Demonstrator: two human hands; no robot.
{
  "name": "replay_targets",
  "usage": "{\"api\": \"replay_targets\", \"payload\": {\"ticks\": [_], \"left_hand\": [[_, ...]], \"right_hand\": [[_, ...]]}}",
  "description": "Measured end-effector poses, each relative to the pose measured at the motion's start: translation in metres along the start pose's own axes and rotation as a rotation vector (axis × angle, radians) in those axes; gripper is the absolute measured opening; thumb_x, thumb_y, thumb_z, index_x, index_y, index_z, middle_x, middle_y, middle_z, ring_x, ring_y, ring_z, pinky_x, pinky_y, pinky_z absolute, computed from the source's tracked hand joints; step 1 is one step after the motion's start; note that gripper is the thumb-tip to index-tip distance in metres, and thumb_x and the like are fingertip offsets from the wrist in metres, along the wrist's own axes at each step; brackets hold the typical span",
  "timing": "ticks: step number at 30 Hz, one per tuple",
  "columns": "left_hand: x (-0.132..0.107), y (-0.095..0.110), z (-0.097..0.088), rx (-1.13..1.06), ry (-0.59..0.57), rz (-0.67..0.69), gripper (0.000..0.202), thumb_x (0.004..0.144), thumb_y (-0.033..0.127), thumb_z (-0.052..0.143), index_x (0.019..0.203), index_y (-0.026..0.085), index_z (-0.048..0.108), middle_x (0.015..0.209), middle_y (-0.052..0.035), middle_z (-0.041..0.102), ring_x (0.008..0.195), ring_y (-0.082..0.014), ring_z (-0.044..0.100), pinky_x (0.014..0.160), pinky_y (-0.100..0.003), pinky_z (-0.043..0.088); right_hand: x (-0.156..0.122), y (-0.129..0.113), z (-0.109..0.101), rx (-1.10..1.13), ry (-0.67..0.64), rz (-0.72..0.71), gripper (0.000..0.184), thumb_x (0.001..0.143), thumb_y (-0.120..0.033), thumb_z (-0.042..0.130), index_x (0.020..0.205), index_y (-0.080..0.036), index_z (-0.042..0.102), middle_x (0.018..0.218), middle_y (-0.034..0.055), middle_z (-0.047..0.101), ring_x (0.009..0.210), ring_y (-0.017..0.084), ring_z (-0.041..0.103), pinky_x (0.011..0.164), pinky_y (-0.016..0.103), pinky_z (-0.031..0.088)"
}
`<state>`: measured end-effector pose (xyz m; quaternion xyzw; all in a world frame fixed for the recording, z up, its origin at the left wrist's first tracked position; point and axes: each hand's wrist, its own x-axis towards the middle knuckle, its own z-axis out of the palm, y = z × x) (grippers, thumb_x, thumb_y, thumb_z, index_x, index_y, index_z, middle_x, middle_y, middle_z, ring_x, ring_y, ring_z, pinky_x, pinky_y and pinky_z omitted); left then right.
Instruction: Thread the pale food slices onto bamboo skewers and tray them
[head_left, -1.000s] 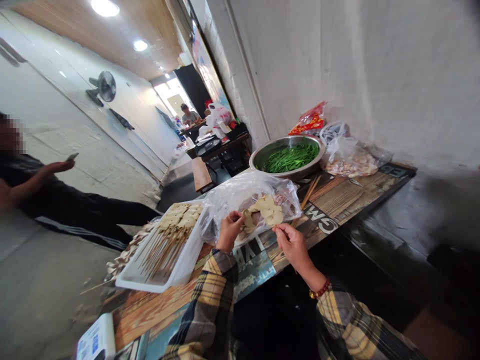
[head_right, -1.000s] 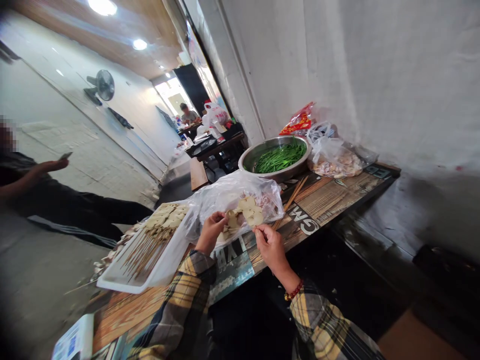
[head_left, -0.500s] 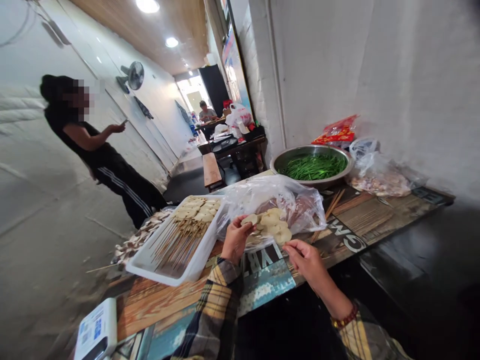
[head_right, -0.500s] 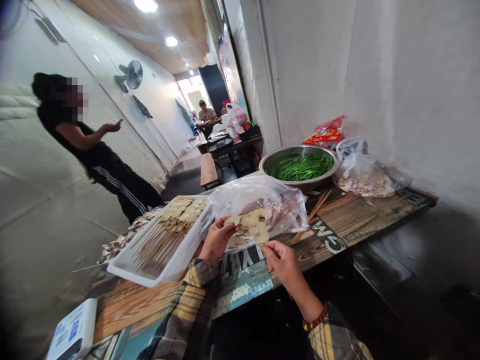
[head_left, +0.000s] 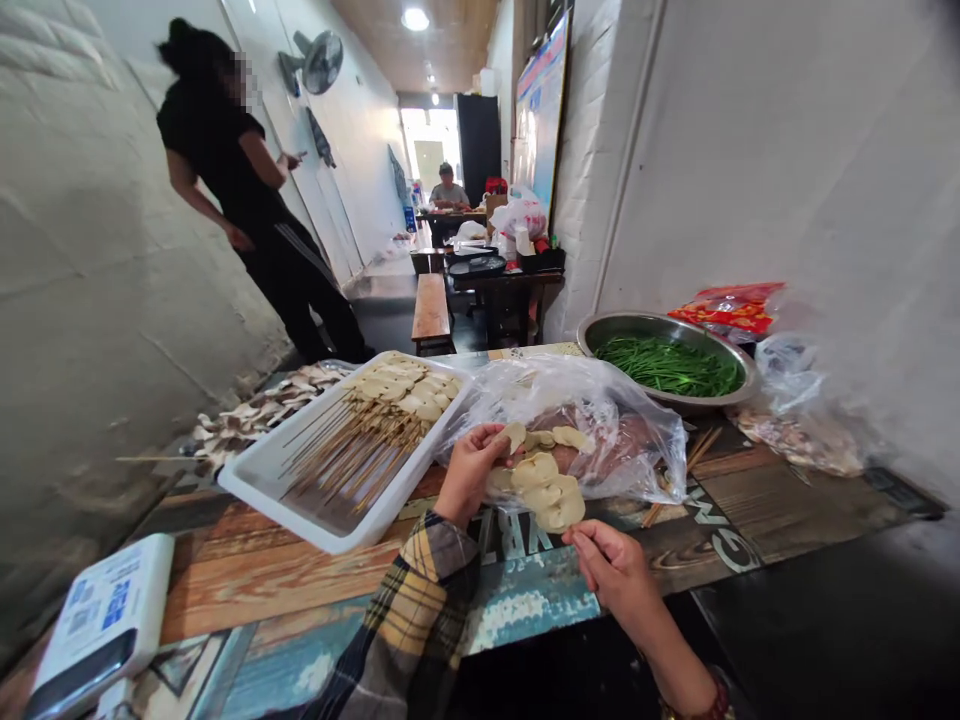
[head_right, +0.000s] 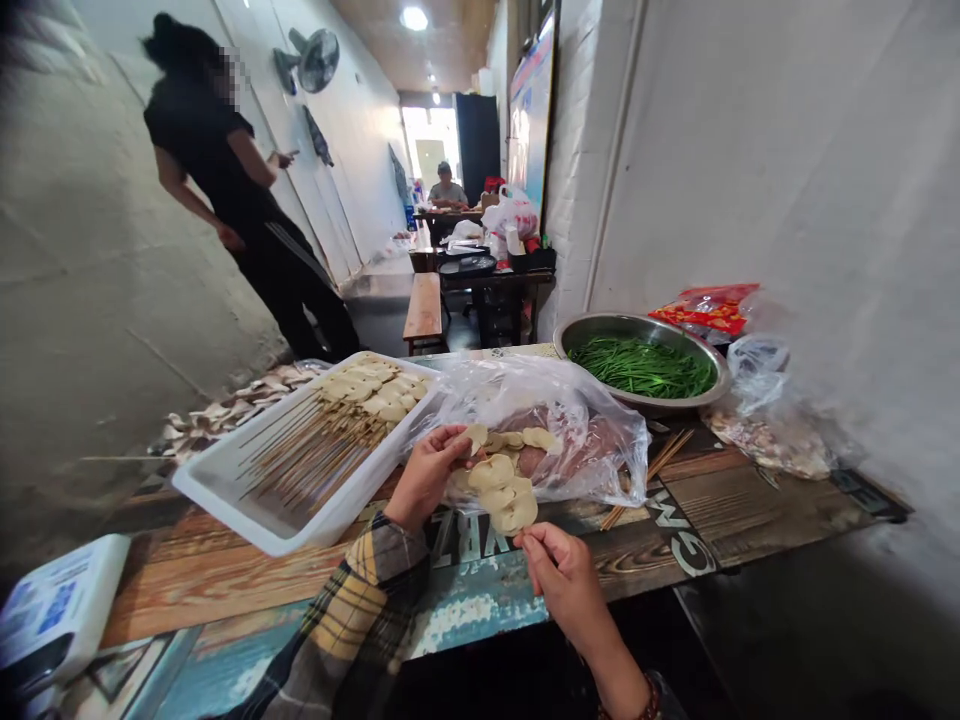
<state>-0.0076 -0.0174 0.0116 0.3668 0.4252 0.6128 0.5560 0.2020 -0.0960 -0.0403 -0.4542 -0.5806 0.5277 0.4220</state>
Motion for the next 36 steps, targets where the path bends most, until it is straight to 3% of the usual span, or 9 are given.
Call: {"api": "replay_targets", "payload": {"ticks": [7, 14, 23, 36], "left_hand": [[-0.0002, 0.0005, -0.0042, 0.025, -0.026, 0.024, 0.032, 0.065, 0.032, 0.076, 0.09, 0.013, 0.068, 0.076, -0.0044, 0.07, 0.062, -0.0134, 0.064, 0.057, -0.023, 0.05], [0.0019, -0.0006, -0.0061, 0.036, 0.009, 0.055, 0.028, 0.063, 0.032, 0.078, 0.079, 0.013, 0.066, 0.069, -0.0034, 0.068, 0.055, -0.0116, 0.06, 0.052, -0.022, 0.048], [-0.0002, 0.0003, -0.0072, 0.027, 0.031, 0.05, 0.032, 0.06, 0.032, 0.08, 0.084, 0.015, 0.068, 0.079, -0.0048, 0.071, 0.064, -0.0151, 0.065, 0.059, -0.026, 0.052], [-0.0021, 0.0042, -0.0048, 0.077, 0.058, 0.081, 0.028, 0.06, 0.031, 0.079, 0.079, 0.014, 0.067, 0.07, -0.0016, 0.068, 0.057, -0.0115, 0.06, 0.054, -0.022, 0.048]], "right_hand": [[-0.003, 0.0039, -0.0014, 0.014, -0.007, 0.005, 0.041, 0.086, -0.054, 0.055, 0.084, -0.015, 0.068, 0.044, -0.0067, 0.041, 0.039, 0.008, 0.034, 0.04, 0.02, 0.029], [-0.0015, -0.0007, 0.0007, -0.009, -0.015, -0.012, 0.043, 0.079, -0.057, 0.062, 0.079, -0.015, 0.068, 0.051, -0.0036, 0.048, 0.04, 0.008, 0.037, 0.04, 0.021, 0.03], [-0.0007, 0.002, 0.0013, -0.042, -0.018, -0.039, 0.039, 0.085, -0.051, 0.057, 0.083, -0.014, 0.068, 0.045, -0.0056, 0.043, 0.04, 0.009, 0.037, 0.042, 0.022, 0.029], [-0.0003, -0.0009, 0.0027, -0.112, -0.025, -0.071, 0.037, 0.088, -0.047, 0.054, 0.08, -0.014, 0.067, 0.047, -0.0052, 0.043, 0.041, 0.009, 0.039, 0.044, 0.021, 0.031]]}}
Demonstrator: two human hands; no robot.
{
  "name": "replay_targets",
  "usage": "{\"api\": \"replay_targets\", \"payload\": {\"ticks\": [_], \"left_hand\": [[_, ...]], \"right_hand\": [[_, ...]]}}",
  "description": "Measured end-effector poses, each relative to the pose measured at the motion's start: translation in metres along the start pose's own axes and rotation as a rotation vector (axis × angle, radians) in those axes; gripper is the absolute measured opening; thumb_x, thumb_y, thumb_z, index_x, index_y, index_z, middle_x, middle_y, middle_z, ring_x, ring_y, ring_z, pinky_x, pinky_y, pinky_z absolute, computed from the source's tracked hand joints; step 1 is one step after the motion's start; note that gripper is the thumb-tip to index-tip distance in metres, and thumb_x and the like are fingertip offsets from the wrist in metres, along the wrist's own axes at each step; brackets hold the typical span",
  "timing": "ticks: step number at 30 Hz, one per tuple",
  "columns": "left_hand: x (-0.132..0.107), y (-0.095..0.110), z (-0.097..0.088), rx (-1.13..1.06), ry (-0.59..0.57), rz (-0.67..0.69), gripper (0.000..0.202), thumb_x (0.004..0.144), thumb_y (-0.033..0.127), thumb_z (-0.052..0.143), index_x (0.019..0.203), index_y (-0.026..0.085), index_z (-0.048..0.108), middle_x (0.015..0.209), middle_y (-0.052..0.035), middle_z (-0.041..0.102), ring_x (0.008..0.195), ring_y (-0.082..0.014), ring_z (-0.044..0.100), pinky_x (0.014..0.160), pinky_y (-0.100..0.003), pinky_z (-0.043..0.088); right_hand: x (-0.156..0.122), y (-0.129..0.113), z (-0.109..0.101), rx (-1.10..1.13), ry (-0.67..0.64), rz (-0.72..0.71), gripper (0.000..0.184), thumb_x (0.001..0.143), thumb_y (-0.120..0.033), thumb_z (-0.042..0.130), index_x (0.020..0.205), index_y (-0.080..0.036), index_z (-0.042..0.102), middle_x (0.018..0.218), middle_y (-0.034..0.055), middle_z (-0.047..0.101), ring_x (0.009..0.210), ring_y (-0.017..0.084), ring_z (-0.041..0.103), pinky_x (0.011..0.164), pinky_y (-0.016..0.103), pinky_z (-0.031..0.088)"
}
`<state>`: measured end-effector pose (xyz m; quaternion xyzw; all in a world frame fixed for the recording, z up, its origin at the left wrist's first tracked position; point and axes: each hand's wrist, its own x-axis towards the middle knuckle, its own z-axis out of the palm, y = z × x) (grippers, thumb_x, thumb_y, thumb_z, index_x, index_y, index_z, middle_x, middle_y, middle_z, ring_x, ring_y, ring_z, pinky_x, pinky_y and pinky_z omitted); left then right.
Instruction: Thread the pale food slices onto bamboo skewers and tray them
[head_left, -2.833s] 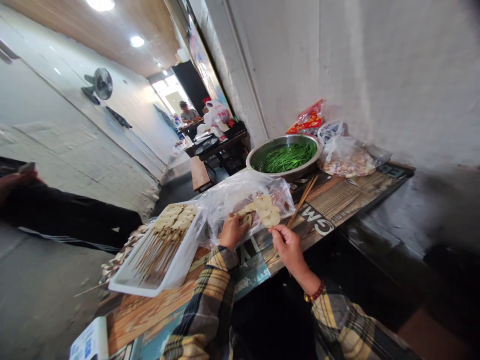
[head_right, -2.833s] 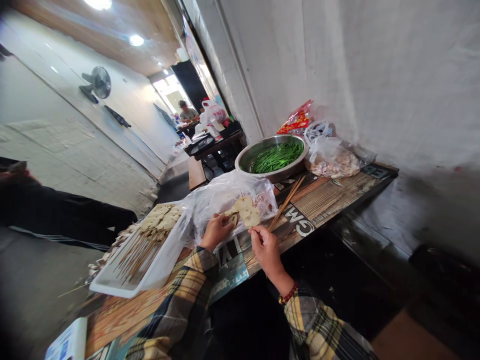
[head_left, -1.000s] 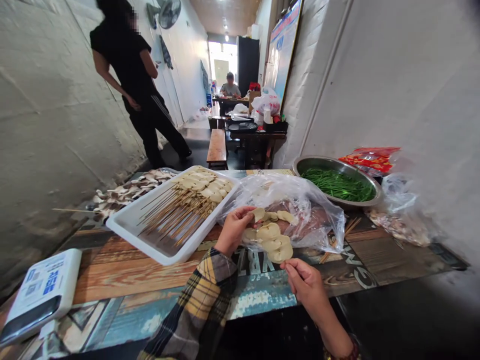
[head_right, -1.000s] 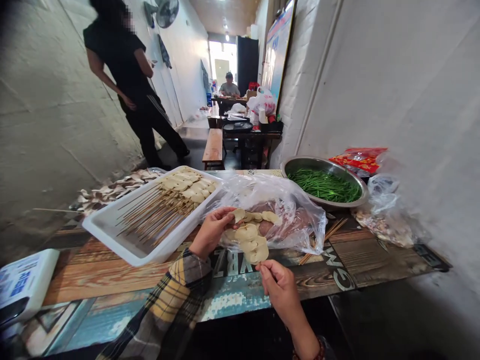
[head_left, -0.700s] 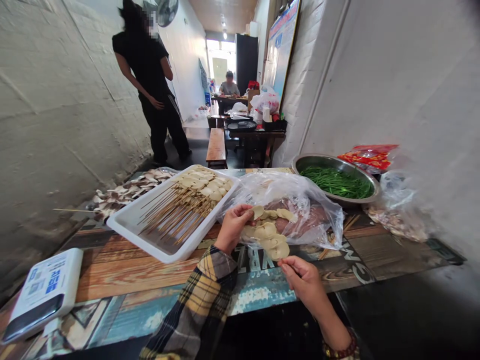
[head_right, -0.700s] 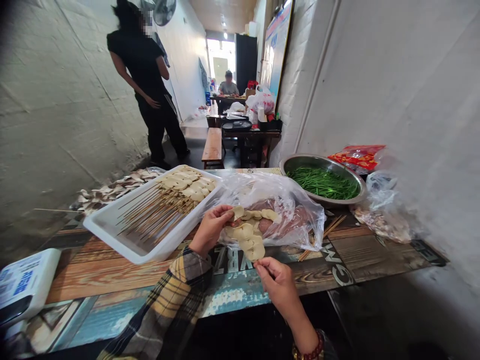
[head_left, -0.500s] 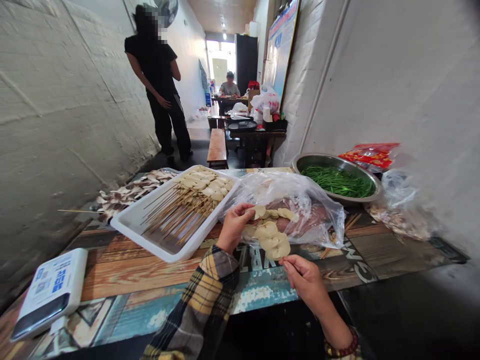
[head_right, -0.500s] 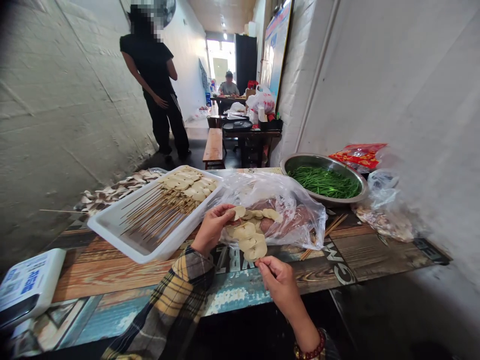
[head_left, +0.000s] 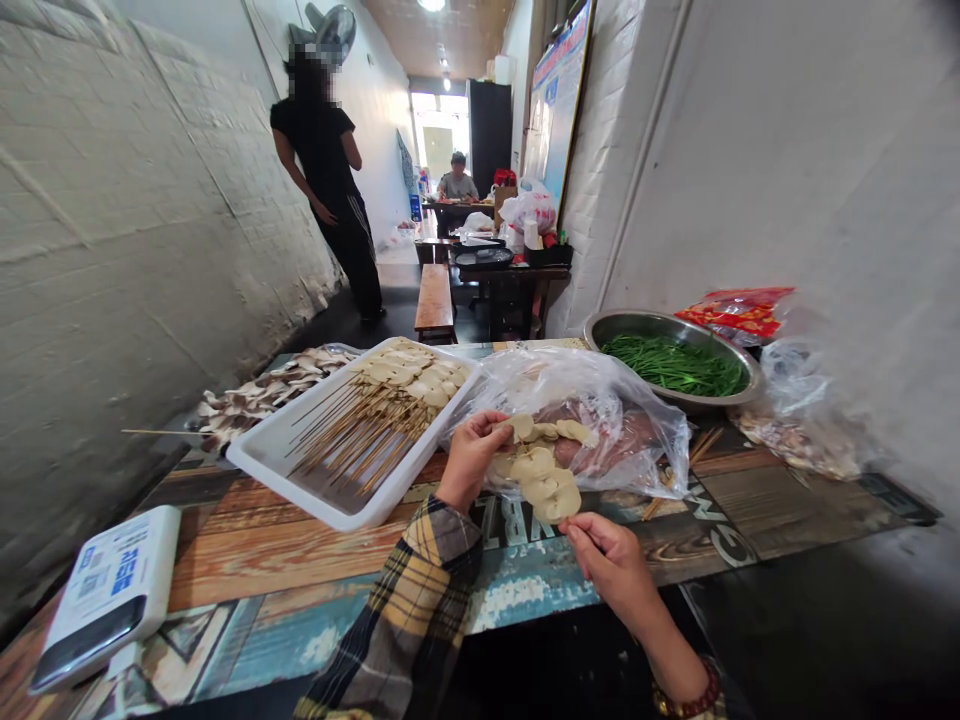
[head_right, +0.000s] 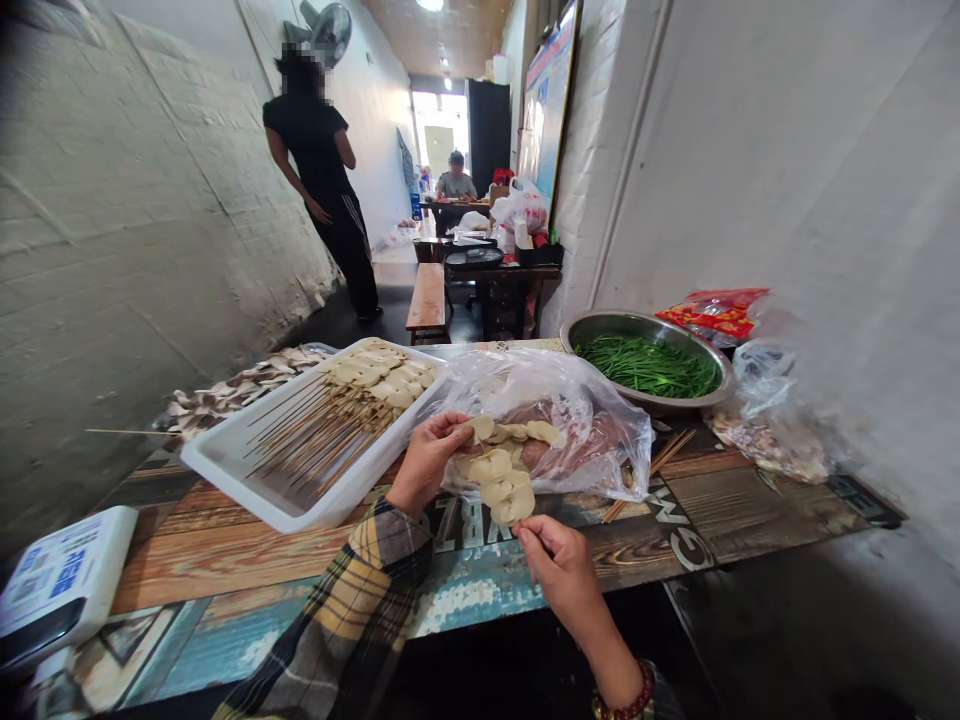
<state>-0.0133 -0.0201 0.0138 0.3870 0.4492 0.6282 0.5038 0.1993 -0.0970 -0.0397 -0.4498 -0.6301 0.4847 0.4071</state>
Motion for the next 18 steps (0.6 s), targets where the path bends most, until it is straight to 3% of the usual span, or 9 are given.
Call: {"api": "replay_targets", "payload": {"ticks": [18], "left_hand": [[0.0007, 0.0004, -0.0012, 0.067, 0.024, 0.062, 0.024, 0.062, 0.029, 0.077, 0.077, 0.013, 0.067, 0.068, 0.0003, 0.064, 0.056, -0.0089, 0.054, 0.054, -0.02, 0.042]], "right_hand": [[0.0018, 0.0029, 0.003, -0.053, 0.017, -0.017, 0.036, 0.088, -0.044, 0.051, 0.084, -0.011, 0.067, 0.048, -0.0056, 0.043, 0.041, 0.009, 0.039, 0.044, 0.021, 0.031]]}}
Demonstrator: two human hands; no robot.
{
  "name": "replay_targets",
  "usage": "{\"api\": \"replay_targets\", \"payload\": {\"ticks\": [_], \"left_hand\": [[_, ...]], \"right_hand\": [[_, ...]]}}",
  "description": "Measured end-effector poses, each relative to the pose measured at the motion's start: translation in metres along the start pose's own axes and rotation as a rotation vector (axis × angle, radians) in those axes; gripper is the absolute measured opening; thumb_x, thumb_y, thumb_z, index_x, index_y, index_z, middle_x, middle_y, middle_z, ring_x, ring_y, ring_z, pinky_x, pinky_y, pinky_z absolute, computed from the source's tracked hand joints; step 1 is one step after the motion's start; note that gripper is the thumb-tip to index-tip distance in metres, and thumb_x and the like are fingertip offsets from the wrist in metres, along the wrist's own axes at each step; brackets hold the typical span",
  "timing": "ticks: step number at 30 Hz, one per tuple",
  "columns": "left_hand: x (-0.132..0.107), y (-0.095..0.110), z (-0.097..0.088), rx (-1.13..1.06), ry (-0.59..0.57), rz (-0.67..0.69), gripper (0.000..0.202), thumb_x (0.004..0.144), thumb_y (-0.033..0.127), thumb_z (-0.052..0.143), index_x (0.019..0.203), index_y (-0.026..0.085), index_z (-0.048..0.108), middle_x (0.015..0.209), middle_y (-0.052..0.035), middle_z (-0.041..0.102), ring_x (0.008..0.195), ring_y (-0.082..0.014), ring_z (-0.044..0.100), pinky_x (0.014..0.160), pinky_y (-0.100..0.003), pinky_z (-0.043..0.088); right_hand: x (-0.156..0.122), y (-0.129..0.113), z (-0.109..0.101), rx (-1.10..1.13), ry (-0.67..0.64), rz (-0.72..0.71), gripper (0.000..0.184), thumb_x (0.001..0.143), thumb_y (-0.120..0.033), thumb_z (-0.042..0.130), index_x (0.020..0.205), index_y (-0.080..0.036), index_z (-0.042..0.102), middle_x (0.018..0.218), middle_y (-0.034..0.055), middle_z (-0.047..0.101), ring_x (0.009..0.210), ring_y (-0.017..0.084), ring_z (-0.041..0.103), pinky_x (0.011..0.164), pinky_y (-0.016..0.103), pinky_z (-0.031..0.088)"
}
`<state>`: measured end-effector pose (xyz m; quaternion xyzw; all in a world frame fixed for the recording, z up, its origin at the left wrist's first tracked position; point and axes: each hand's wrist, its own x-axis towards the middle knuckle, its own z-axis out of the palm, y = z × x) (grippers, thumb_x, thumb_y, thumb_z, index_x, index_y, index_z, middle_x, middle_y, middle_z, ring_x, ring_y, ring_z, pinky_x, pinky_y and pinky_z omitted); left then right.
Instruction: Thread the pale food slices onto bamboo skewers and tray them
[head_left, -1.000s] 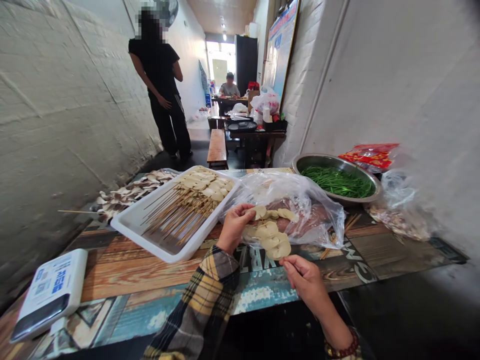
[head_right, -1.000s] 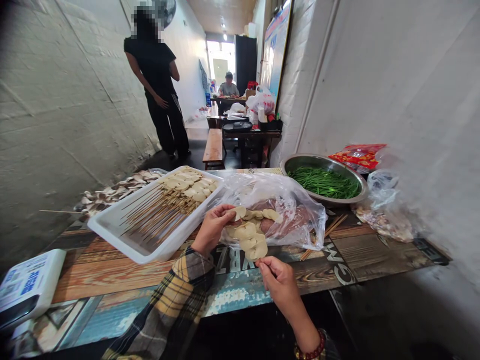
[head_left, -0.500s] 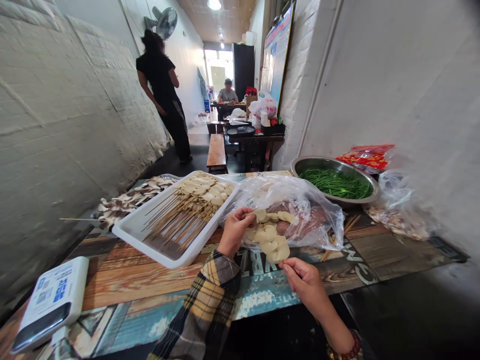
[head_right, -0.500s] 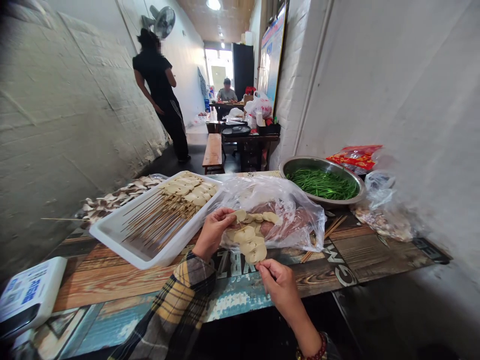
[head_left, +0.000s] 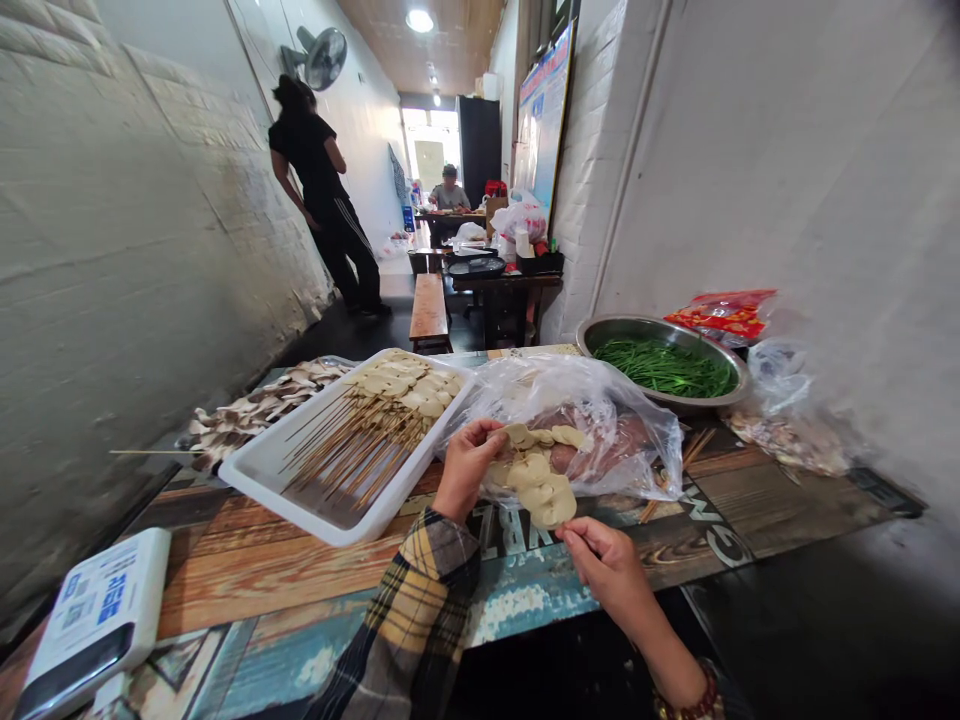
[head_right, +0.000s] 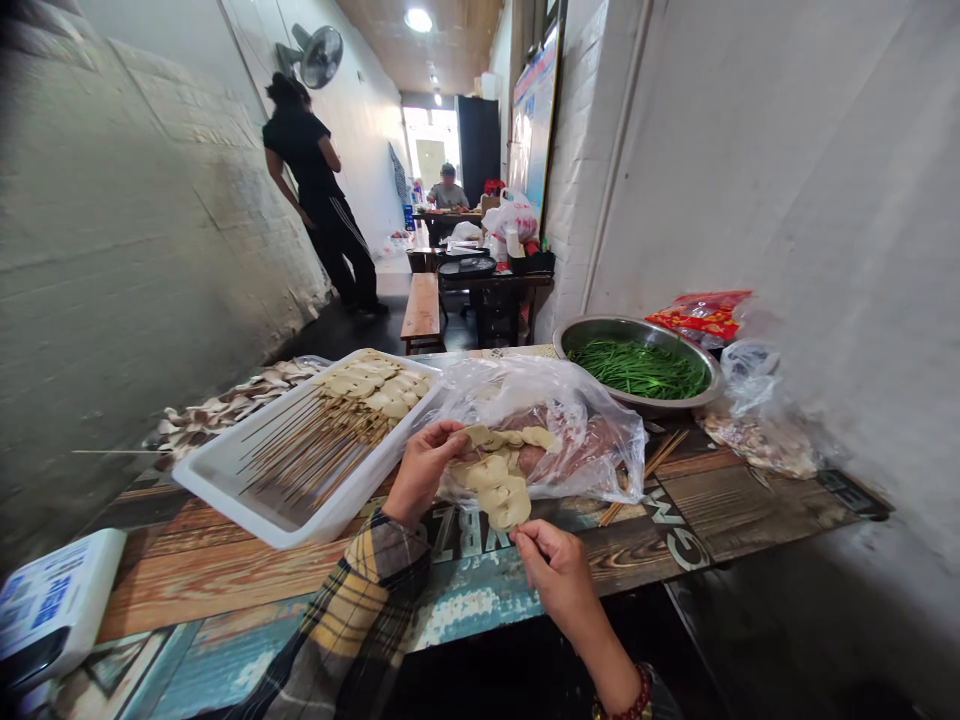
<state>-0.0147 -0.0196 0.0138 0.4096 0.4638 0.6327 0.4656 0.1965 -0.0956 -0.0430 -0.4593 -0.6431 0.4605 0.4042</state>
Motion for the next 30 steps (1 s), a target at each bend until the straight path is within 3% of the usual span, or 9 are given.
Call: {"api": "replay_targets", "payload": {"ticks": [15, 30], "left_hand": [[0.0008, -0.0038, -0.0002, 0.062, -0.07, 0.034, 0.022, 0.065, 0.03, 0.077, 0.077, 0.015, 0.067, 0.073, -0.0019, 0.066, 0.065, -0.0128, 0.058, 0.06, -0.023, 0.044], [-0.0009, -0.0089, 0.0009, -0.159, -0.098, -0.133, 0.029, 0.059, 0.031, 0.081, 0.074, 0.015, 0.062, 0.067, 0.0002, 0.063, 0.057, -0.01, 0.056, 0.058, -0.022, 0.045]], "right_hand": [[0.0029, -0.0036, 0.0014, -0.081, 0.023, -0.078, 0.033, 0.09, -0.039, 0.05, 0.078, -0.013, 0.066, 0.051, -0.004, 0.046, 0.044, 0.01, 0.042, 0.044, 0.02, 0.033], [0.0003, 0.0021, 0.0024, -0.06, 0.03, -0.082, 0.032, 0.09, -0.04, 0.05, 0.081, -0.014, 0.066, 0.049, -0.0045, 0.046, 0.042, 0.01, 0.042, 0.044, 0.021, 0.034]]}}
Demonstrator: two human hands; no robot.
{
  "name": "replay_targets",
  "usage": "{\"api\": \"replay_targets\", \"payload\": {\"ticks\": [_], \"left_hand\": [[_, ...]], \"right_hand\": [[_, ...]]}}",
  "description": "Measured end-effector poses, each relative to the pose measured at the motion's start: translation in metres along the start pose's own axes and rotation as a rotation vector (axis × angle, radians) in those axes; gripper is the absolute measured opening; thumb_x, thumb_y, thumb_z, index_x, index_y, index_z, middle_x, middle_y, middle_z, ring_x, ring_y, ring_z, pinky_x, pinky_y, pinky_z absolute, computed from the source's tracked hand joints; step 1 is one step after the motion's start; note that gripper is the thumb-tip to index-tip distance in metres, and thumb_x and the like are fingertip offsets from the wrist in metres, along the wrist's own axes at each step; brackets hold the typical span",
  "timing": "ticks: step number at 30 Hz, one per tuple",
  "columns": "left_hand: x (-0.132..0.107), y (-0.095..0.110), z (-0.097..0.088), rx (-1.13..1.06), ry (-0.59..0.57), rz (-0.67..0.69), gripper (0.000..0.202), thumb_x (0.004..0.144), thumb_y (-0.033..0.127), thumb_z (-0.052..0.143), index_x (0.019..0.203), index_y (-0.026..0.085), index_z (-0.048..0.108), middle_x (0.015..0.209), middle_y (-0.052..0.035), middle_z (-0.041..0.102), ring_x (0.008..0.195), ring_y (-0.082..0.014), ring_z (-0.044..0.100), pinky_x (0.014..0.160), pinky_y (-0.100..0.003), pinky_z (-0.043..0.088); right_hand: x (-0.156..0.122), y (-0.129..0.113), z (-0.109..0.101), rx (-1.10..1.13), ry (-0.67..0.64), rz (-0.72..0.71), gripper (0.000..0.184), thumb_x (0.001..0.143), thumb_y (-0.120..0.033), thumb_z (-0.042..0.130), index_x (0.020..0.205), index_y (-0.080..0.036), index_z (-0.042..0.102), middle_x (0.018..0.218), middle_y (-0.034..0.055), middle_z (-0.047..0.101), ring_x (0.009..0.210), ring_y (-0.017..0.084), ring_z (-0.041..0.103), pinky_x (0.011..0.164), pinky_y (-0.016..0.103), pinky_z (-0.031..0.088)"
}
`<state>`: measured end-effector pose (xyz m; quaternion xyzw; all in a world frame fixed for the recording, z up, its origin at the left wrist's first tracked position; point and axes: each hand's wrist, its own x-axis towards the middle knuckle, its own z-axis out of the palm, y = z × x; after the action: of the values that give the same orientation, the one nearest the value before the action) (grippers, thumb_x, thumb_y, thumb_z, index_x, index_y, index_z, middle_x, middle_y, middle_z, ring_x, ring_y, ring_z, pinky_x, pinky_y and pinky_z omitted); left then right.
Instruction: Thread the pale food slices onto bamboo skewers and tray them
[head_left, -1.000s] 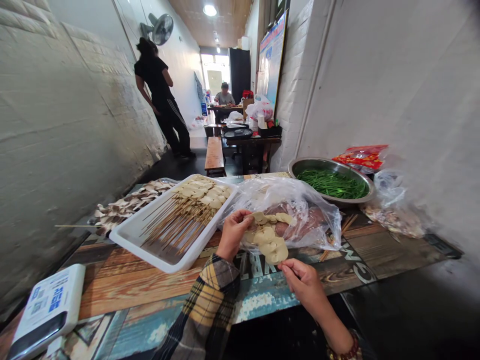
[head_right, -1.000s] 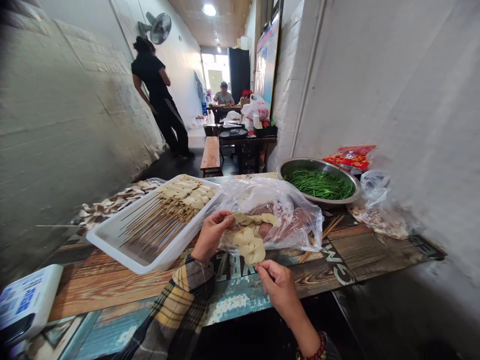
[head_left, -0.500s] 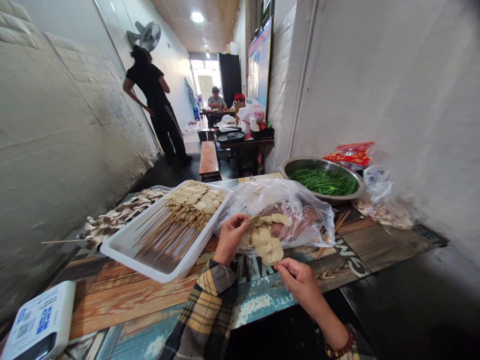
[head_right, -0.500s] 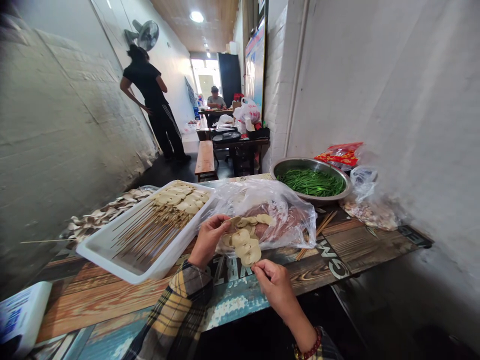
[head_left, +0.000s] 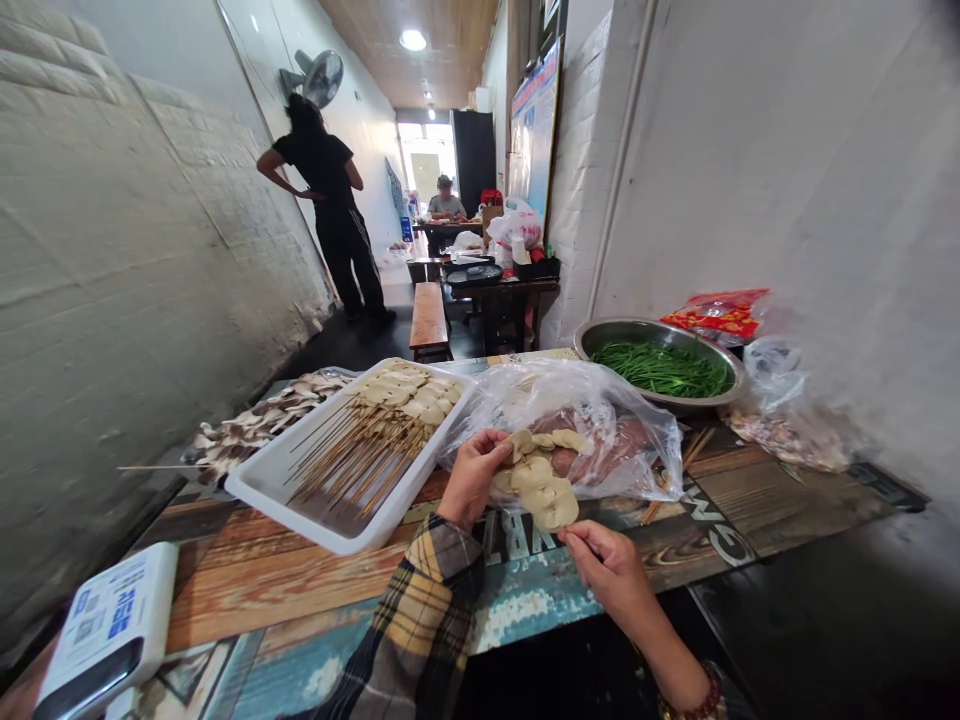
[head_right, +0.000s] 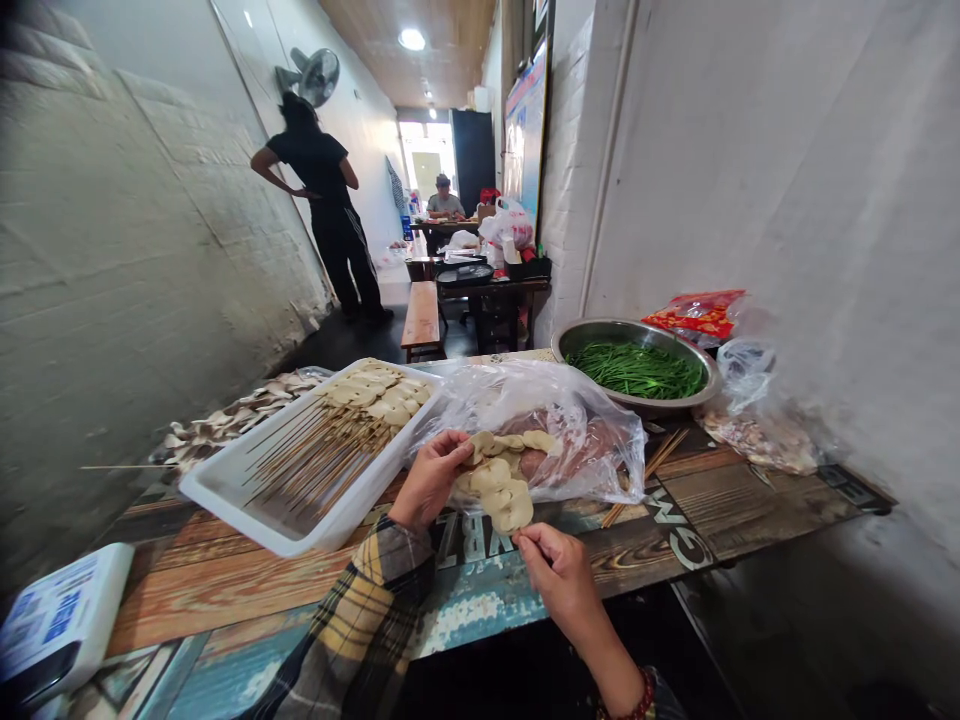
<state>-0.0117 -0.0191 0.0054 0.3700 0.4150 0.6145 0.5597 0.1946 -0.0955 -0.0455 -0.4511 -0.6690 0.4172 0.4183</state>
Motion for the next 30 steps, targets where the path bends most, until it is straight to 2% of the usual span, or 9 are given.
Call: {"api": "replay_targets", "payload": {"ticks": [4, 13, 18, 23, 30], "left_hand": [[0.0014, -0.0013, -0.0013, 0.034, 0.034, 0.022, 0.029, 0.06, 0.031, 0.08, 0.074, 0.014, 0.062, 0.066, 0.0001, 0.063, 0.056, -0.0102, 0.056, 0.057, -0.023, 0.044], [0.0058, -0.0078, -0.001, 0.25, 0.074, 0.183, 0.021, 0.067, 0.031, 0.071, 0.074, 0.015, 0.06, 0.065, 0.001, 0.06, 0.058, -0.0102, 0.053, 0.056, -0.022, 0.042], [0.0049, -0.0079, 0.0002, 0.289, 0.04, 0.17, 0.022, 0.068, 0.032, 0.07, 0.078, 0.015, 0.06, 0.066, 0.0008, 0.059, 0.057, -0.0106, 0.053, 0.055, -0.022, 0.043], [0.001, -0.0046, 0.0033, 0.233, 0.015, 0.141, 0.025, 0.068, 0.034, 0.072, 0.078, 0.014, 0.059, 0.065, 0.0019, 0.057, 0.055, -0.0088, 0.05, 0.053, -0.021, 0.041], [-0.0021, 0.0001, 0.0036, 0.13, -0.029, 0.056, 0.031, 0.061, 0.035, 0.078, 0.075, 0.014, 0.06, 0.063, 0.0014, 0.059, 0.054, -0.0088, 0.051, 0.054, -0.021, 0.041]], "right_hand": [[-0.0011, -0.0009, -0.0004, 0.0, -0.005, 0.011, 0.034, 0.091, -0.041, 0.05, 0.08, -0.014, 0.066, 0.048, -0.0052, 0.044, 0.042, 0.009, 0.04, 0.045, 0.02, 0.033], [-0.0018, -0.0036, -0.0006, 0.022, -0.005, 0.046, 0.039, 0.089, -0.047, 0.051, 0.075, -0.015, 0.066, 0.049, -0.0045, 0.044, 0.043, 0.01, 0.04, 0.045, 0.021, 0.032], [-0.0017, -0.0038, -0.0007, 0.028, 0.004, 0.064, 0.039, 0.089, -0.048, 0.051, 0.078, -0.014, 0.066, 0.05, -0.0044, 0.045, 0.044, 0.01, 0.041, 0.046, 0.022, 0.033], [-0.0012, -0.0034, -0.0003, 0.023, 0.015, 0.064, 0.041, 0.089, -0.05, 0.05, 0.075, -0.014, 0.064, 0.049, -0.0047, 0.043, 0.044, 0.01, 0.039, 0.046, 0.022, 0.032], [-0.0014, -0.0032, 0.0006, 0.046, 0.029, 0.06, 0.043, 0.087, -0.053, 0.052, 0.074, -0.014, 0.066, 0.049, -0.004, 0.045, 0.043, 0.01, 0.04, 0.044, 0.021, 0.033]]}}
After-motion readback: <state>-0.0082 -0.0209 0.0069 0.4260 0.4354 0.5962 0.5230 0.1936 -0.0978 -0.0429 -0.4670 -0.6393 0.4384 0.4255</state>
